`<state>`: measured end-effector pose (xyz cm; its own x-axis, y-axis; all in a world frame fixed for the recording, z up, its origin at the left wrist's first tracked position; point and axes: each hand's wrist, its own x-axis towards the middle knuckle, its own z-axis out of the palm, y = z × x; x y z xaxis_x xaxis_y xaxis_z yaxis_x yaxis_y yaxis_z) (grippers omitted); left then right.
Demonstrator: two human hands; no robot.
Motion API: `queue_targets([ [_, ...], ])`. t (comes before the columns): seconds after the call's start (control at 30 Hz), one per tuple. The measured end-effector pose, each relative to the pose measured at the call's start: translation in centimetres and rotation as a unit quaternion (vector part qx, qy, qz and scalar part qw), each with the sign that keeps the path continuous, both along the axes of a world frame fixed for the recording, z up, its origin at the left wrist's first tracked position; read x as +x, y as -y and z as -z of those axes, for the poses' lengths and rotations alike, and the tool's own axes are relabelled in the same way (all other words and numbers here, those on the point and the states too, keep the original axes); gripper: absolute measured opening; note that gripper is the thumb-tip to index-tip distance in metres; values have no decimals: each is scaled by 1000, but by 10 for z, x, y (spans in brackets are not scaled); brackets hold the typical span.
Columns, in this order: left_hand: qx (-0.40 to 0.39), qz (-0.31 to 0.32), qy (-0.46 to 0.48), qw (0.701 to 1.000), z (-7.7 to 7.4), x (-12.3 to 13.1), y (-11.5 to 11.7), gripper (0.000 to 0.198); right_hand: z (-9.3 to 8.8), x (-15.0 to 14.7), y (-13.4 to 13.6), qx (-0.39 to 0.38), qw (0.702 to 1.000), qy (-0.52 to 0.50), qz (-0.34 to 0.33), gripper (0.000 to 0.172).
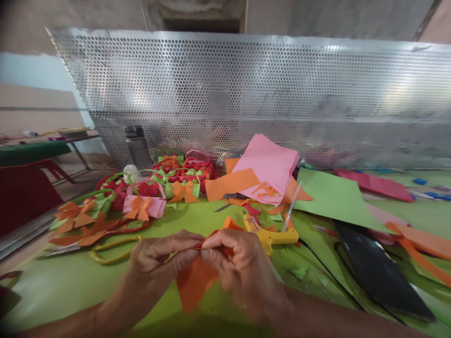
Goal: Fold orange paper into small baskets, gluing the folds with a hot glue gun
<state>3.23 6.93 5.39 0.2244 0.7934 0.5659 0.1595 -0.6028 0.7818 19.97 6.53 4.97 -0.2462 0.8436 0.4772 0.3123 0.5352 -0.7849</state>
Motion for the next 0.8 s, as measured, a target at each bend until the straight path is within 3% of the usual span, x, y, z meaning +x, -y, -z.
queue_targets([
  [0.37,-33,18,49,998,7,-1,-2,21,-1,-3,-2,-16,1000,19,-2,10],
  [0.57,-57,27,66,996,5,-2,0,23,0,-3,-2,-5,999,-17,-41,12],
  [0.8,-178,26,100,979,7,-1,-1,15,-1,-2,-1,-19,998,-28,-57,13],
])
